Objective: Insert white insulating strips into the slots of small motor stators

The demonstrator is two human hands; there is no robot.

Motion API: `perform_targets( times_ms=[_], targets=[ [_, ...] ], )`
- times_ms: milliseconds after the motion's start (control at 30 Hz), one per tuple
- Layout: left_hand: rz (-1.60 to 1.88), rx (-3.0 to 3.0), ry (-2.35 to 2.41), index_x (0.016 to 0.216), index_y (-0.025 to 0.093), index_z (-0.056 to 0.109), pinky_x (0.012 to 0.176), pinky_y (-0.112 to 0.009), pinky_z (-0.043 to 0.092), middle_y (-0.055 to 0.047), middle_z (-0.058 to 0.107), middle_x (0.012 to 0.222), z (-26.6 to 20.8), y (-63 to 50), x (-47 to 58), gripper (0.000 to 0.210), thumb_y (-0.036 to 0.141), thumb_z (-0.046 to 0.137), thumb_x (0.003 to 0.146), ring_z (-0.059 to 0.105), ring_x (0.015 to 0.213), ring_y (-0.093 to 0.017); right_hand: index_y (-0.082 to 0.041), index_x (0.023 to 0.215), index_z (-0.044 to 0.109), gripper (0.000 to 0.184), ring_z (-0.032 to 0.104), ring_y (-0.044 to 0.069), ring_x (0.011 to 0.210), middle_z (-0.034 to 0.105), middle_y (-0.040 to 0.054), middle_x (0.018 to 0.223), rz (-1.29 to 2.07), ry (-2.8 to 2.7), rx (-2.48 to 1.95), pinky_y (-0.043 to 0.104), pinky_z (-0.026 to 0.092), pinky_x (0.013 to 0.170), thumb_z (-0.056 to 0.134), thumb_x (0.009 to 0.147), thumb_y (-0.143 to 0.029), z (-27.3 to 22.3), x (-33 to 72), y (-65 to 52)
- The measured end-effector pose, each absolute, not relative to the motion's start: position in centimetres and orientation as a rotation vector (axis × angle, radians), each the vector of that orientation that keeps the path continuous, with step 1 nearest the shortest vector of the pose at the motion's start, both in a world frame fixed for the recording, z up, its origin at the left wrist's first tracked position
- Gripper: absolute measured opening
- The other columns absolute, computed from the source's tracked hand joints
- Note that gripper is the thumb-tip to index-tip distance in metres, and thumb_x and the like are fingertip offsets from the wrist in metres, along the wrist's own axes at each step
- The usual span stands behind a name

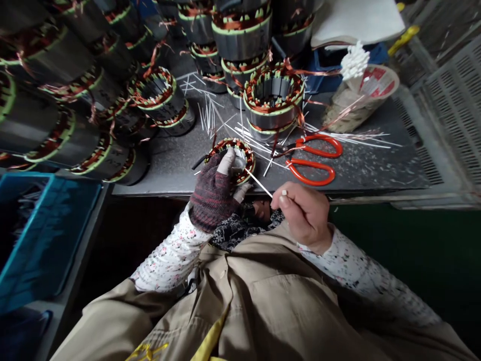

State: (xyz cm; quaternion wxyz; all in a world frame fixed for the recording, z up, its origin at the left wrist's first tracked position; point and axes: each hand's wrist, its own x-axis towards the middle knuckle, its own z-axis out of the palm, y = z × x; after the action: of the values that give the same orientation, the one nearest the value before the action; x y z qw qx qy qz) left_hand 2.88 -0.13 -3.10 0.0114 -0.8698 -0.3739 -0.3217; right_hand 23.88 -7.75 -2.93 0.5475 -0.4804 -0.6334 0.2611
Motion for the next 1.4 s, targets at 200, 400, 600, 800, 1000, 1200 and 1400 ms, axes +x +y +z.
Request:
perform_targets(
  times_ms=[200,400,600,800,1000,1200,1400],
  targets=[
    [-1.019,-2.726,-1.177,0.163,0.018,0.021,0.122,-0.054,0.048,-0.019,0.063,0.142,-2.5,-0.3,3.1,0.080,0.030,0.066,0.098,0.060,0.138,-0.032,-0.025,0.071,0.063,0.031,0.061,0.017,0.057,0.065,0.0000,0.065,0.670,-1.525,-1.134,0.033,0.047,0.055,0.055,0.101,-0.030,-2.2,24.3,-8.0],
    [-1.010,-2.688,-1.160,0.162,0.017,0.024,0.119,-0.053,0.052,-0.019,0.063,0.143,-2.7,-0.1,3.0,0.077,0.033,0.065,0.098,0.061,0.138,-0.032,-0.023,0.070,0.064,0.034,0.062,0.016,0.060,0.066,0.0003,0.065,0.688,-1.493,-1.126,0.031,0.050,0.058,0.054,0.101,-0.032,-2.7,23.3,-6.2],
    [-1.273,-2.771,-1.291,0.161,0.022,0.027,0.117,-0.050,0.054,-0.018,0.059,0.150,-3.7,-0.1,3.1,0.068,0.035,0.059,0.103,0.061,0.139,-0.029,-0.022,0.072,0.067,0.041,0.067,0.015,0.062,0.071,0.0011,0.068,0.745,-1.404,-1.092,0.029,0.055,0.059,0.061,0.097,-0.054,-4.7,21.3,-2.5],
    [-1.331,-2.870,-1.404,0.127,0.026,0.066,0.113,-0.046,0.058,-0.007,0.075,0.124,-3.1,0.0,3.2,0.025,0.029,0.052,0.107,0.071,0.121,-0.019,-0.023,0.084,0.070,0.029,0.066,0.014,0.064,0.074,0.0024,0.079,0.702,-1.524,-1.111,0.028,0.054,0.059,0.058,0.102,-0.042,-3.1,22.0,-3.0],
    [-1.295,-2.834,-1.333,0.115,0.028,0.069,0.113,-0.048,0.058,-0.002,0.080,0.110,-2.7,0.2,3.0,0.020,0.032,0.051,0.108,0.074,0.115,-0.018,-0.024,0.076,0.063,0.026,0.063,0.017,0.069,0.069,0.0025,0.075,0.520,-1.805,-1.143,0.031,0.052,0.065,0.055,0.100,-0.026,-1.6,22.3,-2.9],
    [-1.246,-2.918,-1.321,0.116,0.027,0.071,0.116,-0.048,0.055,-0.003,0.080,0.112,-2.8,0.4,2.8,0.018,0.032,0.058,0.104,0.074,0.116,-0.018,-0.022,0.069,0.058,0.024,0.049,0.013,0.058,0.059,-0.0005,0.068,0.487,-1.792,-1.212,0.029,0.038,0.055,0.062,0.093,-0.024,-2.7,22.0,-1.5],
    [-1.332,-2.847,-1.188,0.116,0.023,0.071,0.106,-0.043,0.057,-0.005,0.078,0.116,-2.6,0.4,3.0,0.019,0.026,0.058,0.103,0.072,0.115,-0.018,-0.023,0.065,0.050,0.032,0.049,0.014,0.060,0.056,0.0000,0.066,0.578,-1.952,-1.295,0.031,0.035,0.060,0.055,0.096,-0.029,-0.5,22.4,-2.5]
  ],
)
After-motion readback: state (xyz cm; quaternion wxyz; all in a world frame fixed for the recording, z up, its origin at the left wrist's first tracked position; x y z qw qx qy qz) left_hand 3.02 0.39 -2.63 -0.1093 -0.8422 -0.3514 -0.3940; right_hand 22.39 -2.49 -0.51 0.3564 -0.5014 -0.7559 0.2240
